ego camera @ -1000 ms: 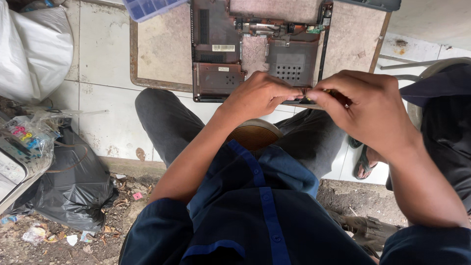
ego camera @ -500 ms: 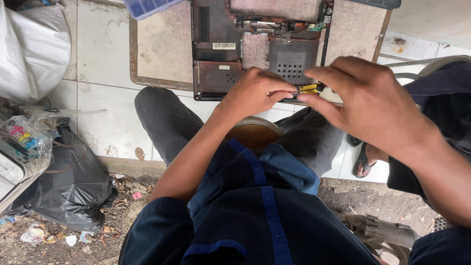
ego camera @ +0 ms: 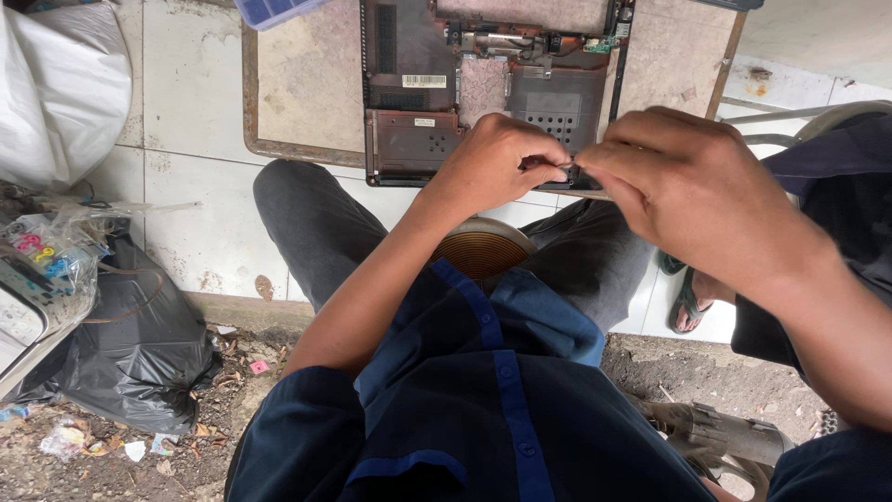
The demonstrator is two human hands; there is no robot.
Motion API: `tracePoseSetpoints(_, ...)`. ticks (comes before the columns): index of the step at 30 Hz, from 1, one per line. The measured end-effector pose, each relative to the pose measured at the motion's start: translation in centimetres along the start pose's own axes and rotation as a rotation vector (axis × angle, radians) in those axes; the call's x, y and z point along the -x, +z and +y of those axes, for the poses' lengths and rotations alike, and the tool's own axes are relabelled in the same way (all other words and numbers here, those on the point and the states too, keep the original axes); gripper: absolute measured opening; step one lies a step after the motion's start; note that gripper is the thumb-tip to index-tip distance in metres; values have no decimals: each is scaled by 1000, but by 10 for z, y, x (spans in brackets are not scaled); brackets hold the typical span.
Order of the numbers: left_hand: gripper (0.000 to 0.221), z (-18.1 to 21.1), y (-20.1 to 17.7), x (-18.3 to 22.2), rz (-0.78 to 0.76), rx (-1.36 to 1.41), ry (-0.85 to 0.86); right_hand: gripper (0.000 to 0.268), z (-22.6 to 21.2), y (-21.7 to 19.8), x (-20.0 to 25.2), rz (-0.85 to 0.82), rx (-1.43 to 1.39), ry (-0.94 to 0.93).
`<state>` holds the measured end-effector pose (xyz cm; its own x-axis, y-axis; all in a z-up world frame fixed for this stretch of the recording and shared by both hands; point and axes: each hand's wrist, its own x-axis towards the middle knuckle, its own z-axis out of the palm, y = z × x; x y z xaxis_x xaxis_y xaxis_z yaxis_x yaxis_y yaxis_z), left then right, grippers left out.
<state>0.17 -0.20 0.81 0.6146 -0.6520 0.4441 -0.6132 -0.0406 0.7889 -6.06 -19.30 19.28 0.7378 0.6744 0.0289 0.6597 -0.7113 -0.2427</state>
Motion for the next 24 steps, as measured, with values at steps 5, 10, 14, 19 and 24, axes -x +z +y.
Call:
tracePoseSetpoints(5, 12, -6, 4, 0, 16, 23, -6, 32, -1, 3, 1, -30, 72, 43)
tracePoseSetpoints(10, 14, -1, 1, -3, 9, 79, -24, 6, 0, 4, 4, -22, 20, 58)
tracePoseSetpoints(14, 14, -5, -3, 1, -60, 64, 22, 35, 5, 5, 8, -15, 77, 21)
tracePoseSetpoints(19, 6, 1, 0, -1, 30, 91, 35, 26, 4, 14, 7, 19, 94, 104)
tracePoseSetpoints(24, 12, -2, -1, -2, 13, 47, 44, 22, 4, 10, 6, 3, 66, 37)
